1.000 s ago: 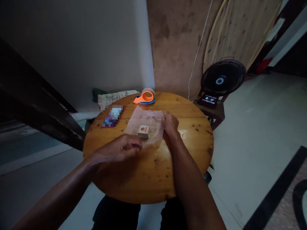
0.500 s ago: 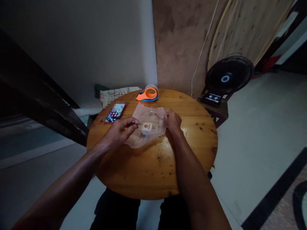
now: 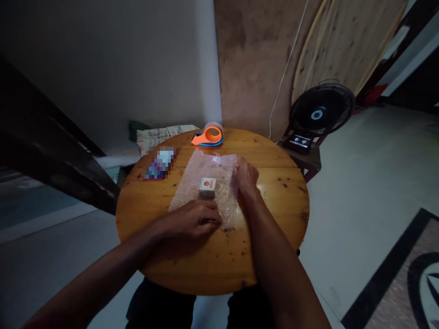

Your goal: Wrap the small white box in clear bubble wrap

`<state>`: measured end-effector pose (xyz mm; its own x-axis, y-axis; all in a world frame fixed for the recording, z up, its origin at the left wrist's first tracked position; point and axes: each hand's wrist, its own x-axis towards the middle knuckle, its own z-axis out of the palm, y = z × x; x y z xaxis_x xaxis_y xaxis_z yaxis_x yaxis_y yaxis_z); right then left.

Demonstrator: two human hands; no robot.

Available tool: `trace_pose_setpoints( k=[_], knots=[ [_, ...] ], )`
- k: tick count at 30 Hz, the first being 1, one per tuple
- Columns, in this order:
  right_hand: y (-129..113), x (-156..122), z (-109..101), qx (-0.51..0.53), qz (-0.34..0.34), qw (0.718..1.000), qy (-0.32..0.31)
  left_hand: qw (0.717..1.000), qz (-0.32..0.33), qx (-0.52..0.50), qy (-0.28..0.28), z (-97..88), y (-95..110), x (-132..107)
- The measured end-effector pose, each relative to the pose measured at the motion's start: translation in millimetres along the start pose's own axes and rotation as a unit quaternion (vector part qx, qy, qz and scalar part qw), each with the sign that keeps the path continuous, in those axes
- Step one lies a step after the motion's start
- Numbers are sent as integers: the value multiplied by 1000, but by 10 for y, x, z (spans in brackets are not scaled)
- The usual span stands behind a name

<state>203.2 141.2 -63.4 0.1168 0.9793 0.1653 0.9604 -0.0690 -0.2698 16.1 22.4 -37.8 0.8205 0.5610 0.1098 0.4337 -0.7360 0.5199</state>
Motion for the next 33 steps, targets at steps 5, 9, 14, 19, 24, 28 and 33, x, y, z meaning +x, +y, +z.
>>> trace_pose_setpoints(
  k=[5, 9, 14, 19, 24, 28, 33],
  knots=[
    [-3, -28, 9, -25, -10, 998, 58, 968, 3, -57, 243, 130, -163, 10],
    [-3, -56, -9, -48, -55, 996, 55, 891, -94, -16, 443, 105, -342, 9],
    [-21, -78, -26, -91, -99, 991, 16, 877, -195, -159, 410, 45, -556, 9],
    [-45, -91, -67, -109, -100, 989, -2, 882, -204, -274, 325, 56, -613, 25],
    [-47, -93, -114, -121, -106, 987, -14, 922, -223, -182, 259, 51, -625, 6],
    [-57, -103, -147, -122, -115, 986, -15, 934, -260, -56, 238, 60, -602, 0],
    [-121, -150, -198, -131, -124, 983, -24, 935, -275, 26, 222, 84, -521, 28]
  ],
)
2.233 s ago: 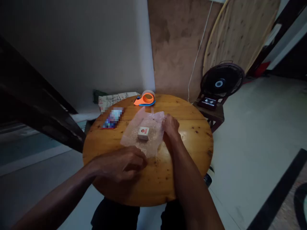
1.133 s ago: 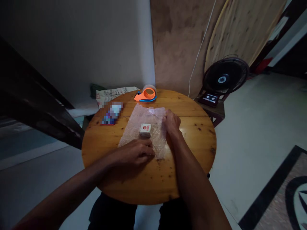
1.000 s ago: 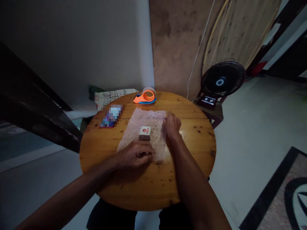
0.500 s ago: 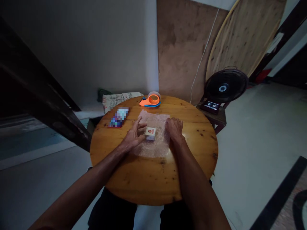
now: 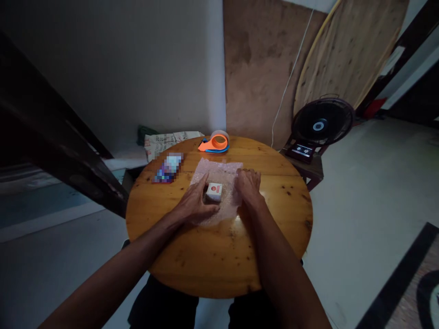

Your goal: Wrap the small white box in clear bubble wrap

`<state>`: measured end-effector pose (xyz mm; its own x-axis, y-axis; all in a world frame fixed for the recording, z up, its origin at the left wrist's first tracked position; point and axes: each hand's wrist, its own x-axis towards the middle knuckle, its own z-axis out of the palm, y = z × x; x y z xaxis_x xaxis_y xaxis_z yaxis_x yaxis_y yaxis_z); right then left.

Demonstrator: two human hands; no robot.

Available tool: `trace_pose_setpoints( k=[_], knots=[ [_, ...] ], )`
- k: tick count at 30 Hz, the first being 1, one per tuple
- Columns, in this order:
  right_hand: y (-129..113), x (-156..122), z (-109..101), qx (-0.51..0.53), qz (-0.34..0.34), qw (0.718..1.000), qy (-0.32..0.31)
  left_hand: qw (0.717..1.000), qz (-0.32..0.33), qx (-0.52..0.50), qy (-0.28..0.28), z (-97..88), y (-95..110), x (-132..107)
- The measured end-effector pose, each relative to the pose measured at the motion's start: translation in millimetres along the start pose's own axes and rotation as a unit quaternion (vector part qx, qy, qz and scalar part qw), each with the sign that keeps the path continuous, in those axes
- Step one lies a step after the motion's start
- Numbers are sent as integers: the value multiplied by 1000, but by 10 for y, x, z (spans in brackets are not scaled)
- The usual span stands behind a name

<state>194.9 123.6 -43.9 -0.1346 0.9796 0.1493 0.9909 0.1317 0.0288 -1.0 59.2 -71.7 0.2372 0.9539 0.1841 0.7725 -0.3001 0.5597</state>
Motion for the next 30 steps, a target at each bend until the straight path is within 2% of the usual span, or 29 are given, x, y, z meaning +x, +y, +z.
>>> trace_pose_setpoints(
  k=[6, 12, 19, 21, 24, 27, 30],
  knots=[
    [-148, -105, -95, -14, -39, 998, 47, 1000, 27, 10, 2, 45, 1, 2],
    [-273, -190, -230, -80, -118, 989, -35, 999, 45, 10, 3, 62, -18, -10],
    [-242, -311, -277, -111, -143, 979, -94, 998, 59, 16, 16, 64, -36, -30],
    [-242, -392, -281, -73, -144, 982, -101, 998, 59, 12, 13, 66, -40, -34],
    [-225, -512, -263, 52, -140, 986, -76, 999, 50, 7, 9, 74, -43, -36],
    [-194, -594, -223, 183, -117, 974, -66, 998, 52, -5, 19, 80, -45, -44],
    [-202, -614, -173, 259, -88, 958, -83, 998, 64, -12, 20, 72, -49, -55]
  ],
)
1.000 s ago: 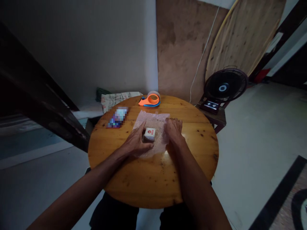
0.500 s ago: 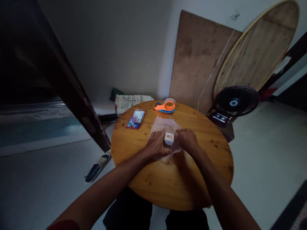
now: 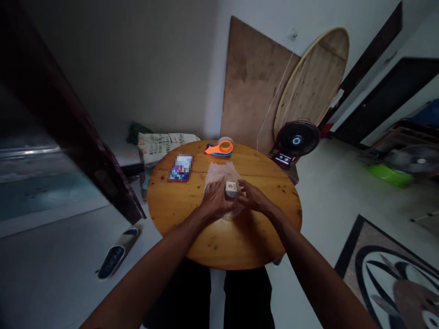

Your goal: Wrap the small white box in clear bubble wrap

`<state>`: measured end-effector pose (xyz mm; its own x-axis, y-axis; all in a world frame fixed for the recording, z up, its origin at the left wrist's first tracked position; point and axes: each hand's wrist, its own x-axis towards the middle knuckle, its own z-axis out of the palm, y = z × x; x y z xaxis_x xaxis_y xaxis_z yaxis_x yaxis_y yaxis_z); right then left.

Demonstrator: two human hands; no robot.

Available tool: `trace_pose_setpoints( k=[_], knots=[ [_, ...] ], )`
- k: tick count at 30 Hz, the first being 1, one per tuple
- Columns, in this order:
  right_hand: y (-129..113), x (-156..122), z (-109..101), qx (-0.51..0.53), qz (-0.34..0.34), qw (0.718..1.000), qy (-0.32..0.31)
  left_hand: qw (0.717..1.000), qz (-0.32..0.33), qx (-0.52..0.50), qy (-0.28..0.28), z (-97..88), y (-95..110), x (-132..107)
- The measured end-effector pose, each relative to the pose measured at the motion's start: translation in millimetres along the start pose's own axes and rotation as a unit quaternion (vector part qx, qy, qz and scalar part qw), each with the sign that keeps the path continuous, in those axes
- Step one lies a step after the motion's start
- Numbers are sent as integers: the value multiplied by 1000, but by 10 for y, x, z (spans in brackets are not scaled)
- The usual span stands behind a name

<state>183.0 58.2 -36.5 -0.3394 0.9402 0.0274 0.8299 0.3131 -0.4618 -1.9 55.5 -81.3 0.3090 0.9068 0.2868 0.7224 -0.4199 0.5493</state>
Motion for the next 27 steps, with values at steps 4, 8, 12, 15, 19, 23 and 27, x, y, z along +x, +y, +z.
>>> trace_pose_setpoints(
  k=[4, 8, 12, 15, 19, 23, 27],
  knots=[
    [-32, 62, 87, 44, 7, 999, 5, 1000, 3, 7, -10, -29, 3, -12],
    [-34, 68, 111, 78, 35, 995, 45, 1000, 3, 12, -18, -56, 6, -15],
    [64, -100, 33, 93, 80, 989, 84, 999, 17, 32, -35, -47, -19, -14],
    [207, -322, -46, 92, 112, 982, 119, 998, 34, 52, -26, -25, -35, -25],
    [523, -615, -136, 98, 151, 973, 147, 996, 49, 61, -31, -21, -24, -42],
    [914, -793, -264, 67, 178, 968, 163, 995, 57, 68, -41, -28, -14, -31],
    [953, -852, -448, -100, 160, 962, 199, 994, 54, 82, -45, -27, -28, -20]
  ],
)
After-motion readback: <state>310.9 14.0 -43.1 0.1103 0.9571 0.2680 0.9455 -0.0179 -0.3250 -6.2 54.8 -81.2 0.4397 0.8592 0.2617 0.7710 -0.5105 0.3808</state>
